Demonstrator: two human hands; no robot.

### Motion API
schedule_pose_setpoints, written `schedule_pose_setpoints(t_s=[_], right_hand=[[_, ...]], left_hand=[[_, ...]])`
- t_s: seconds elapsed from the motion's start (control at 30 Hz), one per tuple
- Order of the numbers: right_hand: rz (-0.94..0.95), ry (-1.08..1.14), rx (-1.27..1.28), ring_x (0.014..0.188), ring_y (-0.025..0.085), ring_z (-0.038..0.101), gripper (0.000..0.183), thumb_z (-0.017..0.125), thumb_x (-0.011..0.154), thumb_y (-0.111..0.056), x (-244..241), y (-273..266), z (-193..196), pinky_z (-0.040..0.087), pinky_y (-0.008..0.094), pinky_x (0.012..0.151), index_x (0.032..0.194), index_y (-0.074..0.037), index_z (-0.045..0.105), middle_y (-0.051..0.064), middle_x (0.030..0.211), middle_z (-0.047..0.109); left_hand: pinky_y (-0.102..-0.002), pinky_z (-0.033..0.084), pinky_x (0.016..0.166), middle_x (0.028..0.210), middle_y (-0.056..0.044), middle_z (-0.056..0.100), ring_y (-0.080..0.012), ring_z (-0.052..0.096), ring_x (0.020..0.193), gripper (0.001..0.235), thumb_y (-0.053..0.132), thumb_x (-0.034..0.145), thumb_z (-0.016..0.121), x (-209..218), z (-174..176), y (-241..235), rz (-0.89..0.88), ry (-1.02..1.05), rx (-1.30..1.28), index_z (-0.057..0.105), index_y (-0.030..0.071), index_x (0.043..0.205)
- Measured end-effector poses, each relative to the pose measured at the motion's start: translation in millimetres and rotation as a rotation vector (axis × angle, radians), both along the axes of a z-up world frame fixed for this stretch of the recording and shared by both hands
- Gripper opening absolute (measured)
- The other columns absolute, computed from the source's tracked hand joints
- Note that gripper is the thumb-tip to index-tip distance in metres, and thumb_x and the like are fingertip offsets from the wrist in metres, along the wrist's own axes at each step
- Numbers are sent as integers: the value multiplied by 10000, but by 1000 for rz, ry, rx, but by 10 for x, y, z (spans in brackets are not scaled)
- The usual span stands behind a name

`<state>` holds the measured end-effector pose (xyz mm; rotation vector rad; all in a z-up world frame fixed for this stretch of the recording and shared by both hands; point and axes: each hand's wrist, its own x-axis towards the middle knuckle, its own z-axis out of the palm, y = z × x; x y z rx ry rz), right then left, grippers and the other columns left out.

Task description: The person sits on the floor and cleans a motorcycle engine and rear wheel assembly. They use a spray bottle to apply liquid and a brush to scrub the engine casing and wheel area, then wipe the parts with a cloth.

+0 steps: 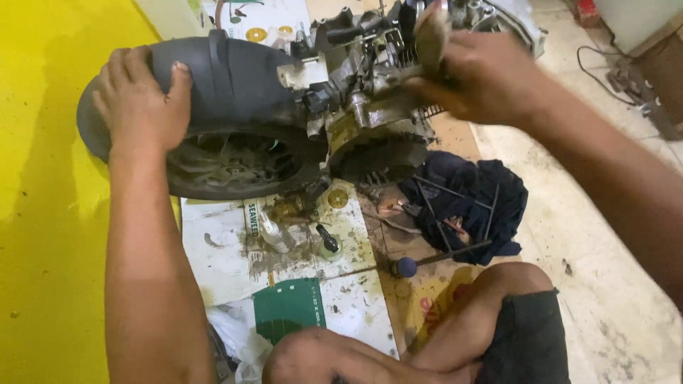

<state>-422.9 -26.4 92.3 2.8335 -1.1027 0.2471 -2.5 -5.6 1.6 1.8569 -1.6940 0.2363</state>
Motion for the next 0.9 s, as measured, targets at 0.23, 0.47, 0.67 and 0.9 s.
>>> schedule_pose_setpoints(t_s=[0.23, 0.47, 0.67, 0.9], right_hand=[[393, -388, 92, 834, 243, 766, 167, 642, 970, 41, 576, 412, 177, 662, 153, 559, 839, 55, 744, 203, 932, 757], [366, 255, 152, 527, 192, 586, 215, 555, 1019, -202, 1211, 143, -85, 527, 253, 466, 952, -12, 631, 94, 768, 639], [113, 481, 307, 549, 185, 579, 270, 509, 1035, -283, 1320, 325, 240, 515, 240, 497, 1035, -46, 636, 88, 772, 631], [468, 308, 56, 457, 171, 554, 216, 573, 1023, -129, 1344, 227, -516, 498, 247, 337, 899, 35, 638, 145, 727, 614]], left_hand=[[-689, 240, 916, 1364, -267, 406, -438, 317, 1255, 540, 425, 1026, 453, 0, -58, -34, 49, 9, -8, 486, -37, 1303], [-646, 264, 898, 1311, -266, 456, -462, 374, 1191, 527, 428, 1029, 434, 18, -77, -61, 13, -43, -56, 497, -36, 1271], [-647, 292, 864, 1285, -250, 461, -459, 393, 1171, 470, 399, 1042, 490, 74, -146, 1, 3, -55, -91, 503, -24, 1248], [-677, 164, 988, 1431, -309, 345, -507, 265, 1298, 579, 442, 1032, 396, -43, 30, 98, 4, 63, 61, 425, -35, 1359]])
